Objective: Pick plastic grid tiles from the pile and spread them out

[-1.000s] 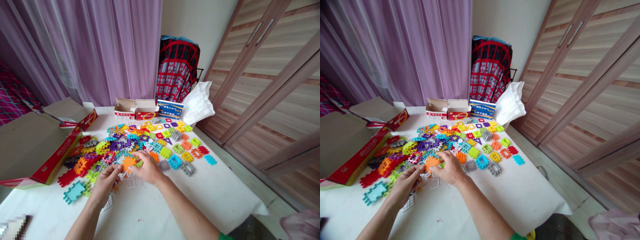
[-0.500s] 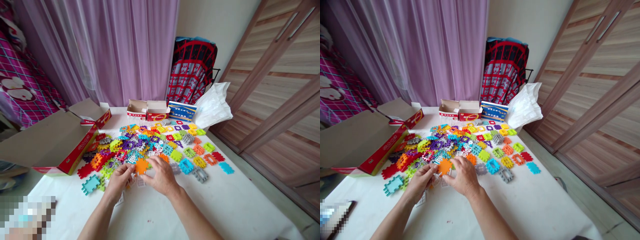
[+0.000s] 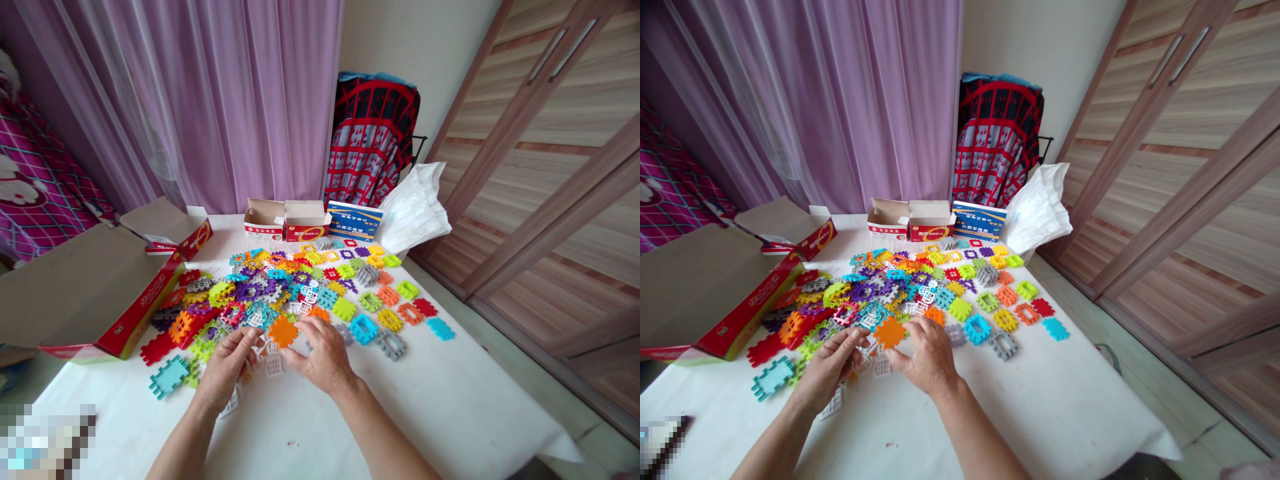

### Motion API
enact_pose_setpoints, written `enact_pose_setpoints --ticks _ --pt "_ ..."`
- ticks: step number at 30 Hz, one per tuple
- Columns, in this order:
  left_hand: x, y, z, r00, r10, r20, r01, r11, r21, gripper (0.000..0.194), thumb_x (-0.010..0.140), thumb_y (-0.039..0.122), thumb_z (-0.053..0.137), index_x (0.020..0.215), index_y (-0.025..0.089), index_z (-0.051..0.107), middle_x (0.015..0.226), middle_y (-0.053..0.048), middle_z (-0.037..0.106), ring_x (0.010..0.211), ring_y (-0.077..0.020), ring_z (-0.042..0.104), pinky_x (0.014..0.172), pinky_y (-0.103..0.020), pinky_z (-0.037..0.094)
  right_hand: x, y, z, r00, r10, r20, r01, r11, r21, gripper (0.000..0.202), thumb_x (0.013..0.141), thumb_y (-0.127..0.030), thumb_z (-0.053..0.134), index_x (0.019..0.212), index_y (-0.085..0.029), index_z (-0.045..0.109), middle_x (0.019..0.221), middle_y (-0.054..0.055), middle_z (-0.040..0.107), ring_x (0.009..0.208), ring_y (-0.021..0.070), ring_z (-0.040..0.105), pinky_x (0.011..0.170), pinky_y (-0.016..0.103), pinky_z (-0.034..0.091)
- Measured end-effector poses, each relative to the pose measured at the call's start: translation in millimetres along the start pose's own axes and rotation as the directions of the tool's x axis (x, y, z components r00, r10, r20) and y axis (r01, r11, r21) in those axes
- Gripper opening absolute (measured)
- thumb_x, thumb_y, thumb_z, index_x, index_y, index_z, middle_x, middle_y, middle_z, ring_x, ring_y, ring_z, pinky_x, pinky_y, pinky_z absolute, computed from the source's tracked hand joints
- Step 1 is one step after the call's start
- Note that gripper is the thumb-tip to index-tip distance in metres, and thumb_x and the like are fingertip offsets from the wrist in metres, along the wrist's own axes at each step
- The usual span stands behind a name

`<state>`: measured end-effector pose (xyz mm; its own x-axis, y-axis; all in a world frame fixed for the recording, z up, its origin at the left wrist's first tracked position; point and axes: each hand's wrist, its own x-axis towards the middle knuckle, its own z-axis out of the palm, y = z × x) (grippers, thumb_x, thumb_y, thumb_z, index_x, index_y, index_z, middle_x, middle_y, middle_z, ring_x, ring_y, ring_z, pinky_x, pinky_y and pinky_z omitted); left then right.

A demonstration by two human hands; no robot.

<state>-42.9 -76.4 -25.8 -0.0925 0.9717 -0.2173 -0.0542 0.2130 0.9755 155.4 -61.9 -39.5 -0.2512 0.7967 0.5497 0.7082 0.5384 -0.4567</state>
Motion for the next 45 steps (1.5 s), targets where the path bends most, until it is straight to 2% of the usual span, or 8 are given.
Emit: enact_pose_setpoints --ticks 5,12,16,19,24,28,34,45 --pt "3 0 -2.0 1.0 -0.002 -0.027 0.002 1.0 -0.007 0.063 0.056 0.074 0.074 0.085 0.018 0.066 0.062 0.002 0.06 0.039 -0.0032 0.033 0.038 -0.018 0.02 -4 9 -5 0.998 0.007 -0.059 -0.007 1.0 0.002 0.038 0.081 -0.046 0.067 0.109 -0.021 0.067 0.108 0.011 0.071 0.102 0.0246 0.066 0.089 0.037 0.053" --pt "3 -2 -0.3 0.998 0.042 -0.054 -0.039 0.997 0.068 0.063 0.051 0.074 0.076 0.082 0.019 0.066 0.064 0.0 0.063 0.044 -0.0072 0.044 0.038 -0.019 0.029 -6 33 -30 0.988 0.081 -0.129 -0.092 0.992 -0.083 0.037 0.085 -0.047 0.062 0.108 -0.019 0.069 0.107 0.012 0.071 0.102 0.024 0.066 0.09 0.035 0.052" --pt "5 -9 -1.2 0.991 0.119 -0.057 -0.109 0.982 0.152 0.063 0.056 0.076 0.072 0.084 0.02 0.066 0.067 -0.001 0.065 0.048 -0.0104 0.051 0.042 -0.021 0.037 -4 87 -72 0.96 0.142 -0.241 -0.202 0.948 -0.247 0.038 0.086 -0.047 0.059 0.106 -0.018 0.071 0.108 0.013 0.07 0.104 0.0256 0.065 0.091 0.037 0.051" --pt "9 -17 -2.9 0.989 0.144 -0.031 -0.136 0.972 0.192 0.061 0.06 0.075 0.07 0.084 0.019 0.066 0.067 -0.001 0.064 0.051 -0.0112 0.053 0.046 -0.022 0.041 2 140 -110 0.916 0.257 -0.308 -0.37 0.838 -0.4 0.041 0.084 -0.047 0.06 0.108 -0.015 0.072 0.111 0.015 0.069 0.105 0.0283 0.064 0.091 0.039 0.05" --pt "16 -27 -8.3 0.988 0.149 -0.029 -0.136 0.956 0.261 0.062 0.061 0.075 0.068 0.087 0.02 0.067 0.066 -0.001 0.065 0.052 -0.0126 0.054 0.047 -0.023 0.043 25 206 -152 0.834 0.5 -0.234 -0.535 0.629 -0.564 0.04 0.084 -0.046 0.062 0.107 -0.016 0.074 0.117 0.014 0.068 0.106 0.0284 0.062 0.092 0.036 0.047" --pt "16 -27 -11.0 0.989 0.13 -0.064 -0.107 0.953 0.282 0.063 0.06 0.075 0.07 0.09 0.02 0.069 0.067 -0.002 0.067 0.053 -0.0137 0.056 0.045 -0.022 0.041 44 228 -153 0.771 0.617 -0.156 -0.57 0.561 -0.6 0.041 0.085 -0.048 0.059 0.114 -0.021 0.073 0.126 0.012 0.065 0.115 0.0297 0.059 0.093 0.038 0.045" --pt "12 -20 -8.4 0.99 0.062 -0.125 -0.021 0.953 0.302 0.07 0.05 0.078 0.072 0.09 0.021 0.071 0.064 -0.001 0.068 0.053 -0.0145 0.056 0.044 -0.023 0.042 62 237 -138 0.711 0.698 -0.08 -0.589 0.529 -0.611 0.045 0.085 -0.05 0.059 0.116 -0.02 0.072 0.125 0.014 0.065 0.117 0.032 0.056 0.095 0.042 0.044" --pt "12 -16 -6.9 0.99 0.027 -0.136 0.02 0.944 0.329 0.074 0.045 0.081 0.072 0.09 0.022 0.072 0.065 -0.002 0.069 0.055 -0.0156 0.058 0.048 -0.024 0.047 66 235 -131 0.708 0.706 -0.022 -0.553 0.535 -0.639 0.043 0.085 -0.052 0.058 0.109 -0.019 0.074 0.122 0.016 0.067 0.116 0.0325 0.057 0.095 0.044 0.044"
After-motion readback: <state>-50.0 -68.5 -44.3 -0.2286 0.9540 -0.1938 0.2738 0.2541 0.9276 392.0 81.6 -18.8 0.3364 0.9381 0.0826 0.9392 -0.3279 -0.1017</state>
